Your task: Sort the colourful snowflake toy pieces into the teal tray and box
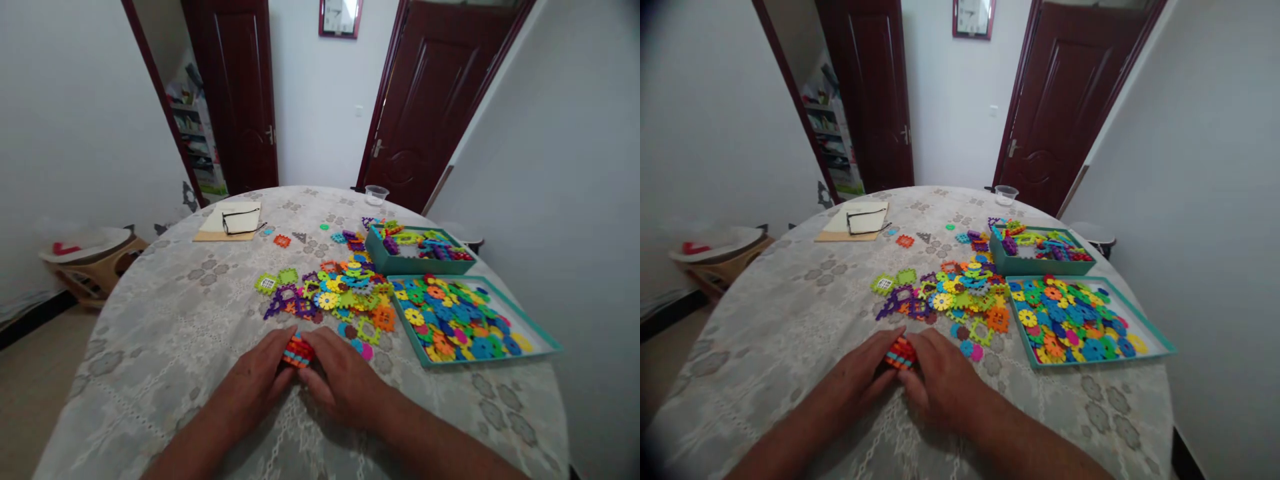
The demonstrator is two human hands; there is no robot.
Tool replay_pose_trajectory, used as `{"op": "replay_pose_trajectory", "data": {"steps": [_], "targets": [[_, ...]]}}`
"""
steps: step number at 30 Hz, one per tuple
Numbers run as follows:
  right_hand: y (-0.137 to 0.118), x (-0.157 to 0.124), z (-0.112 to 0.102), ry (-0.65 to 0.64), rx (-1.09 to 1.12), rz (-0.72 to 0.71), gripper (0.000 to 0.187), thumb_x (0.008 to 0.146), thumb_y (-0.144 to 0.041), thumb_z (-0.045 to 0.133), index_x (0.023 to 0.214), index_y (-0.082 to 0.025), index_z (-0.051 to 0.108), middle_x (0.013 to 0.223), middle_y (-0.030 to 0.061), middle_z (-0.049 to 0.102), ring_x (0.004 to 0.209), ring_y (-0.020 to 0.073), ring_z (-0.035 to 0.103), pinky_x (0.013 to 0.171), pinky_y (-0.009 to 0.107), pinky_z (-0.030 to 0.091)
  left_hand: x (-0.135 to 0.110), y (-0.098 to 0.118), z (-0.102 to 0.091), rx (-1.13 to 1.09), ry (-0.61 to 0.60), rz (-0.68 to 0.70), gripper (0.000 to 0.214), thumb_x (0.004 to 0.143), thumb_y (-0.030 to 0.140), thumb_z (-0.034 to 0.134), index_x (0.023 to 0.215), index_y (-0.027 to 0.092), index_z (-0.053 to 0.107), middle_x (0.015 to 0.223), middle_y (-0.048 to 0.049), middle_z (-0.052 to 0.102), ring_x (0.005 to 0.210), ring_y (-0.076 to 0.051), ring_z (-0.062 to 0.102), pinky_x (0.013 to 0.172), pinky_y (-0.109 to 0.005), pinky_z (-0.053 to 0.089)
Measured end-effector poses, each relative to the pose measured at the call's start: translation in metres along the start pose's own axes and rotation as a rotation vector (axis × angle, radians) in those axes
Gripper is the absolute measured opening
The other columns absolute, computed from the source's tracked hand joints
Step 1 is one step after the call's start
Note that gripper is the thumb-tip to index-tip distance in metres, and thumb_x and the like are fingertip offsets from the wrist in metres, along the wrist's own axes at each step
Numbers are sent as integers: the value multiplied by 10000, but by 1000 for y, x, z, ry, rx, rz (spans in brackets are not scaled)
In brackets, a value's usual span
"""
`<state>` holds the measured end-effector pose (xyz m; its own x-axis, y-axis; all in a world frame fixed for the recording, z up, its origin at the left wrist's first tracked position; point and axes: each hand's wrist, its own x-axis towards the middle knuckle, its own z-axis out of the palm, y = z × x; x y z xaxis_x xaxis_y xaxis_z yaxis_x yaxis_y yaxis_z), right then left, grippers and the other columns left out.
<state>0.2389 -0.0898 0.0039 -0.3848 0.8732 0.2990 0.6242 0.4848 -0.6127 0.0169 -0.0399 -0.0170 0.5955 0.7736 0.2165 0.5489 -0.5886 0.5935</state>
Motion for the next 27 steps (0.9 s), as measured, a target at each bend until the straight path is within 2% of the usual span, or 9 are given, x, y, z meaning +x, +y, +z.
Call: {"op": "replay_pose_trajectory", "data": {"steps": [3, 7, 12, 15, 18, 20, 23, 25, 27], "targets": [[-4, 1, 3, -21, -75, -6, 608, 956, -238, 598, 1530, -155, 415, 1415, 183, 569, 1325, 299, 520, 1147, 469, 452, -1, -3, 4, 23, 23, 10, 594, 952, 240, 567, 1535, 292, 460, 1490, -101, 608, 1347, -287, 609, 1146, -450, 520], [-3, 4, 5, -17, -91, 37, 596, 917, -199, 604, 1496, -165, 463, 1355, 158, 602, 1253, 279, 558, 1104, 439, 476, -1, 6, 2, 32, 27, 46, 533, 999, 248, 510, 1529, 260, 461, 1490, -129, 598, 1372, -283, 589, 1178, -465, 493], [-2, 6, -12, 120, 2, 78, 581, 795, -161, 653, 1367, -219, 567, 1286, 107, 661, 1174, 263, 612, 1048, 404, 485, 1, 21, -7, 39, 51, 125, 524, 1008, 263, 537, 1525, 306, 463, 1455, -110, 633, 1251, -261, 672, 1097, -414, 565], [-2, 7, -44, 227, 54, 207, 483, 814, -181, 648, 1294, -224, 613, 1174, 74, 710, 1022, 226, 657, 946, 351, 512, 2, 21, -8, 78, 128, 128, 521, 1011, 285, 540, 1524, 326, 458, 1396, -98, 677, 1099, -242, 741, 994, -380, 623], [13, 8, -91, 344, 1, 333, 456, 878, -258, 622, 1332, -219, 606, 1100, 60, 719, 886, 206, 656, 843, 335, 522, 4, 17, -5, 138, 173, 151, 490, 1001, 296, 555, 1483, 360, 500, 1388, -69, 688, 1135, -253, 734, 994, -382, 626], [35, 10, -126, 422, -94, 354, 459, 899, -298, 611, 1349, -213, 593, 1153, 74, 713, 920, 216, 663, 870, 348, 523, 4, 15, -3, 179, 188, 183, 457, 979, 275, 564, 1424, 374, 561, 1344, -46, 716, 1172, -263, 723, 1000, -384, 627], [84, 17, -177, 561, -382, 303, 479, 878, -235, 586, 1354, -178, 588, 1300, 134, 666, 1153, 272, 632, 1035, 403, 475, 5, 11, -1, 222, 185, 215, 393, 957, 244, 566, 1322, 363, 645, 1248, -33, 756, 1136, -253, 735, 977, -365, 639], [117, 26, -209, 578, -549, 313, 490, 887, -213, 578, 1375, -170, 581, 1348, 159, 639, 1263, 291, 584, 1106, 410, 428, 5, 9, 0, 236, 177, 217, 360, 952, 244, 577, 1283, 351, 670, 1227, -36, 761, 1110, -247, 741, 971, -360, 641], [146, 37, -234, 549, -681, 414, 516, 894, -177, 569, 1410, -160, 568, 1347, 173, 629, 1263, 286, 577, 1106, 386, 418, 5, 6, 1, 251, 186, 211, 337, 950, 254, 589, 1263, 341, 680, 1222, -43, 763, 1103, -249, 741, 970, -364, 642]]}}
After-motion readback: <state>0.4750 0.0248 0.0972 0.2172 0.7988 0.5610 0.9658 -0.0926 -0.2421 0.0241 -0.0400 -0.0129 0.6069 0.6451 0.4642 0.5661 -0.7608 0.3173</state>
